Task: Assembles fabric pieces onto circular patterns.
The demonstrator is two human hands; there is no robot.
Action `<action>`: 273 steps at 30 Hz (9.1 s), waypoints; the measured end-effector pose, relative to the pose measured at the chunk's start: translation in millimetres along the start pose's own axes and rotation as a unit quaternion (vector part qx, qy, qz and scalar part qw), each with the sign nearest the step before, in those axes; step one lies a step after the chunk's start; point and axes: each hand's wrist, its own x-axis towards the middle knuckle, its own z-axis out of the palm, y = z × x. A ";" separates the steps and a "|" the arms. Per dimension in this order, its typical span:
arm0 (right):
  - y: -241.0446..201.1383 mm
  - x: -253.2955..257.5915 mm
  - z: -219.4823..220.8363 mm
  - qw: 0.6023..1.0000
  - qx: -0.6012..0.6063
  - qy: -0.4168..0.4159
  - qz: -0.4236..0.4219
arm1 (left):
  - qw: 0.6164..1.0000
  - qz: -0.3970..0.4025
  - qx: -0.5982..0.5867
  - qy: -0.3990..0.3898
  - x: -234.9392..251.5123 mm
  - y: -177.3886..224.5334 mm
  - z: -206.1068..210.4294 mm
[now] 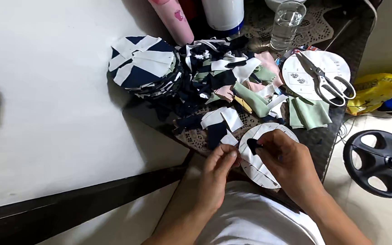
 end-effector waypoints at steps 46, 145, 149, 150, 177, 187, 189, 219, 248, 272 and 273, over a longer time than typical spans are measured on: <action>48.4 -4.5 -84.9 0.945 -0.253 -0.063 0.199 | 0.814 0.254 0.514 -0.093 43.4 -22.1 88.5; 125.5 -74.1 -87.6 0.953 -0.046 0.300 -0.011 | 0.576 0.390 0.616 -0.370 56.6 -45.6 61.1; 132.3 -97.0 -85.6 0.948 -0.088 0.307 0.017 | 0.518 0.412 0.543 -0.517 87.3 -34.8 49.6; 133.8 -101.9 -83.7 0.946 -0.093 0.309 0.021 | 0.515 0.409 0.534 -0.531 91.5 -33.0 48.9; 81.3 -78.8 -47.1 0.951 -0.208 0.188 -0.127 | 0.800 0.279 0.531 -0.019 48.9 4.4 18.5; 65.1 -58.5 -18.9 0.955 -0.195 0.153 -0.161 | 0.771 0.217 0.598 0.033 62.3 2.0 -41.9; 62.1 -56.8 -14.2 0.956 -0.201 0.146 -0.159 | 0.766 0.237 0.596 0.043 63.6 -2.2 -43.2; 34.4 32.0 65.4 0.958 -0.232 -0.015 -0.166 | 0.996 -0.041 -0.048 0.061 57.2 45.0 -58.6; 30.9 -60.8 -61.8 0.976 0.186 -0.040 -0.107 | 0.844 -0.182 -0.172 -0.474 28.4 1.8 41.6; 51.1 -64.6 -49.9 0.988 -0.061 0.110 0.094 | 0.906 0.173 0.359 -0.142 38.5 -11.0 66.9; 52.9 -58.8 -51.6 0.980 -0.135 0.118 0.089 | 0.895 0.172 0.391 -0.130 41.8 -11.4 69.1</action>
